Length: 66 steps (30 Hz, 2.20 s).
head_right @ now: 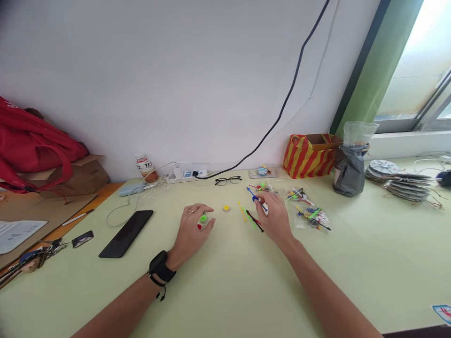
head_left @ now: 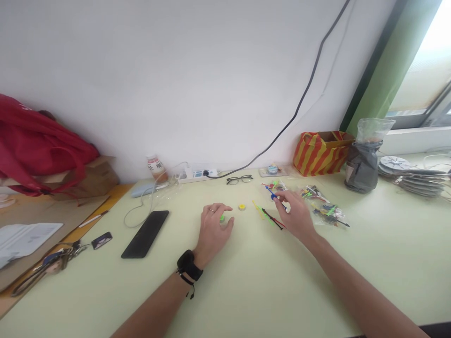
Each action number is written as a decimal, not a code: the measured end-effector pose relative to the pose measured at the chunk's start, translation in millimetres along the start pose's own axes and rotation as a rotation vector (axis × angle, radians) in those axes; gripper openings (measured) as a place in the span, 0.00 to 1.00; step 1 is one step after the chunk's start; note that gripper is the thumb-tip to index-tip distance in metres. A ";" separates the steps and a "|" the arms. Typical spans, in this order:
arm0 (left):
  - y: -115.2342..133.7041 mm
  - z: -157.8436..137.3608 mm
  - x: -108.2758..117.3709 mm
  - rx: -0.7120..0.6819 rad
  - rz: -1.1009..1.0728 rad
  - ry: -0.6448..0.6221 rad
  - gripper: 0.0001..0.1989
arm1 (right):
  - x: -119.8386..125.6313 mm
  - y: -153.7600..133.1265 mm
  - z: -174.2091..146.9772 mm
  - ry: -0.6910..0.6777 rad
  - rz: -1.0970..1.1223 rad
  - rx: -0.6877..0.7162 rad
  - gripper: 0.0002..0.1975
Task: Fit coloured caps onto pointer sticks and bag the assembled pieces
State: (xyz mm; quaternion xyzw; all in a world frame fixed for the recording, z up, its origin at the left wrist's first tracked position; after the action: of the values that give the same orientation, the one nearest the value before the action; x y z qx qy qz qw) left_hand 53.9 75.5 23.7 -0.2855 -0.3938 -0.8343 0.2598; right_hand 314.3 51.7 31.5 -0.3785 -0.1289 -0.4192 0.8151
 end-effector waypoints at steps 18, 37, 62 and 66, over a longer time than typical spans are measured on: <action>23.3 -19.4 -35.9 -0.251 0.053 -0.375 0.26 | -53.3 -5.7 -19.6 -0.308 -0.310 0.184 0.15; 23.5 -21.5 -55.5 -0.379 0.185 -0.491 0.39 | -73.7 -54.9 -42.9 -0.566 0.127 0.183 0.07; 7.4 -10.1 -39.8 -0.009 -0.378 -0.351 0.06 | -61.5 -52.0 -39.6 -0.660 0.177 0.130 0.09; 3.9 -8.2 -39.9 0.063 -0.590 -0.302 0.14 | -53.4 -49.6 -34.9 -0.614 0.268 0.020 0.07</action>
State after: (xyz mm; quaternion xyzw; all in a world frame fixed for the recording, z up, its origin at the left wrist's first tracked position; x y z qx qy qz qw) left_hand 82.2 75.0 -5.8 -0.2713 -0.5191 -0.8092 -0.0458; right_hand 238.9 39.7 4.8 -0.4926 -0.3218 -0.1735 0.7897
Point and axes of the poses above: each hand's wrist, its own z-axis towards the middle knuckle, its own x-axis out of the back of the hand, y = z × x, the point moved 9 cm from there along z, towards the middle knuckle
